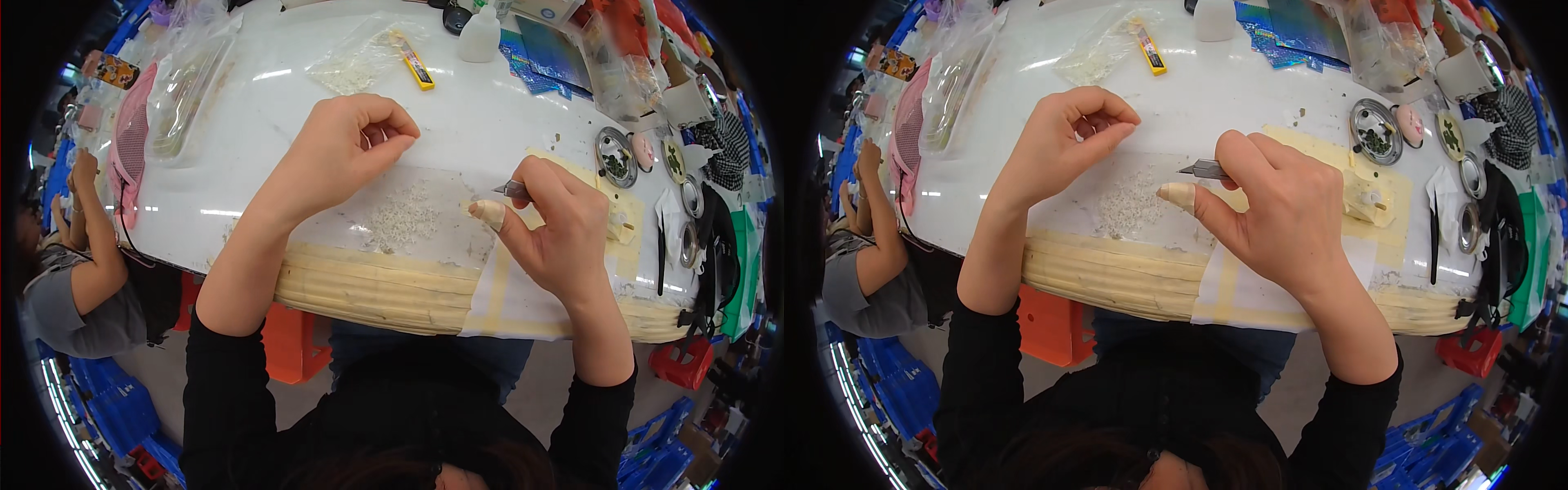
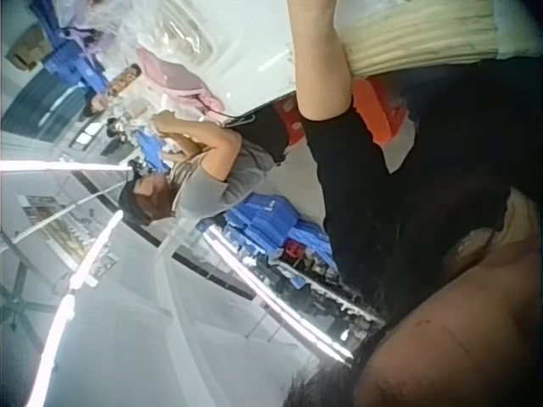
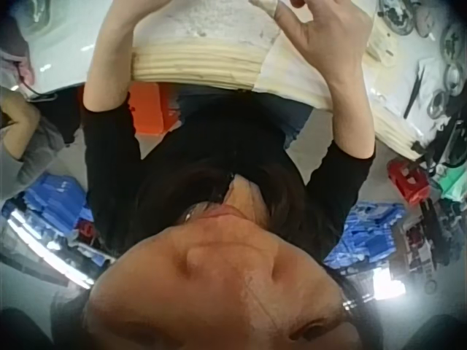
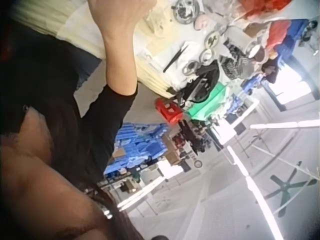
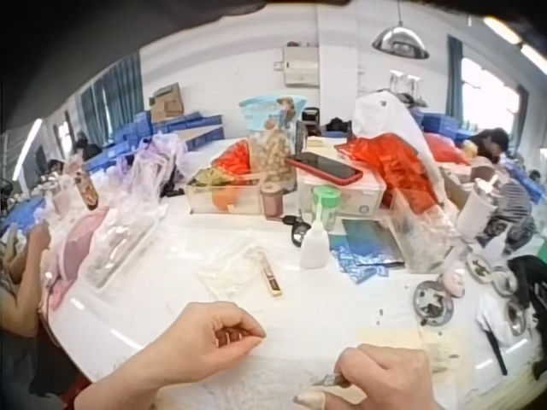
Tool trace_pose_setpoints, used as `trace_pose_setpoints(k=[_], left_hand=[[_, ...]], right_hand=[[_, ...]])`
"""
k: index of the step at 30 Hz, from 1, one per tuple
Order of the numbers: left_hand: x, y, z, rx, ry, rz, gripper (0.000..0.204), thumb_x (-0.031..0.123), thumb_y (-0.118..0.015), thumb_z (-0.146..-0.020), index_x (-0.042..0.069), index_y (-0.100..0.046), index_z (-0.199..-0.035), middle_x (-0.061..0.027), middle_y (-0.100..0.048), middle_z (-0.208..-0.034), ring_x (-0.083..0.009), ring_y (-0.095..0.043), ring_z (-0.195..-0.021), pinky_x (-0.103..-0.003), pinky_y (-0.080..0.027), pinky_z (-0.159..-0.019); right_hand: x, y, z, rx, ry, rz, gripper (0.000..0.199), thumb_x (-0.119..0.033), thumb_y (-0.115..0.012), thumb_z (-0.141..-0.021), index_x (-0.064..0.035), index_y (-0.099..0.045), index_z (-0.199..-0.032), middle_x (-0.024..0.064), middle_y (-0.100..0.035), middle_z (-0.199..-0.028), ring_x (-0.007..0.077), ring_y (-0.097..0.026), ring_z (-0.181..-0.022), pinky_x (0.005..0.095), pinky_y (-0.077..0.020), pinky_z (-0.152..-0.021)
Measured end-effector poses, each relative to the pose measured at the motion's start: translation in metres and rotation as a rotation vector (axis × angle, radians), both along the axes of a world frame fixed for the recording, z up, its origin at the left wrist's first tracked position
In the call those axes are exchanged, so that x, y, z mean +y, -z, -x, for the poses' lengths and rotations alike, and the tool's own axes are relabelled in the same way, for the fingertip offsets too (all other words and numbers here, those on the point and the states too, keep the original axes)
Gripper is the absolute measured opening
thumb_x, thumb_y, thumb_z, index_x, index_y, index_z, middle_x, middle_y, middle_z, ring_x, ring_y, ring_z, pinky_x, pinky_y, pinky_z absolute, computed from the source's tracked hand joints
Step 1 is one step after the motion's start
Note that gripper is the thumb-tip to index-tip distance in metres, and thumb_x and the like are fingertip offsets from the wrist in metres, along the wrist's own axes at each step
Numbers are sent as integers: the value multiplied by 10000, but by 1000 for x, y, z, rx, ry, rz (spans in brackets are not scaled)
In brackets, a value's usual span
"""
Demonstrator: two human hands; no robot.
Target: Carefully trimming excess material from small beige plastic toy components using a craft knife.
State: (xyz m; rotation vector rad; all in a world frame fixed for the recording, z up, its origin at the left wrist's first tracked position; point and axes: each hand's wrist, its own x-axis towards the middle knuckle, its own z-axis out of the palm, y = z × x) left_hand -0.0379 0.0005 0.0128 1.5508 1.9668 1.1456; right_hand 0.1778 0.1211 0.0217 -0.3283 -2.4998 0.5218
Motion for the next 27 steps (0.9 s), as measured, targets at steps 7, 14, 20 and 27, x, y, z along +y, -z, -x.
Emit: trace_pose_setpoints(k=[7, 14, 20, 27], left_hand=[[-2, 4, -14, 42, 107, 113, 80, 68, -729, -824, 15, -674, -847, -8, -596, -745, -84, -492, -643, -236, -415, -582], [-1, 9, -17, 158, 150, 56, 98, 66, -725, -811, 14, -645, -834, -53, -605, -777, -161, -568, -695, -279, -446, -626], [-3, 17, -16, 331, 194, -38, 115, 59, -709, -823, 25, -610, -871, -49, -597, -797, -164, -571, -734, -277, -443, -649], [0, -4, -29, -759, 138, 146, 192, 217, -629, -955, 68, -571, -847, 47, -473, -768, -54, -398, -693, -209, -341, -597]], right_hand=[[1, 2, 0, -7, 1, 13, 401, -268, -810, -767, -23, -496, -712, 61, -485, -616, 176, -483, -537, 282, -386, -492], [-1, 1, 1, -14, 4, 18, 388, -255, -808, -768, -24, -500, -715, 61, -493, -619, 178, -491, -543, 277, -393, -500], [1, 7, 4, 28, 18, -36, 437, -416, -770, -776, -91, -489, -702, 17, -507, -585, 204, -505, -493, 319, -369, -433], [-4, 3, 3, 125, -11, 39, 209, -113, -786, -704, -71, -614, -814, 26, -580, -685, 176, -580, -543, 285, -426, -459]])
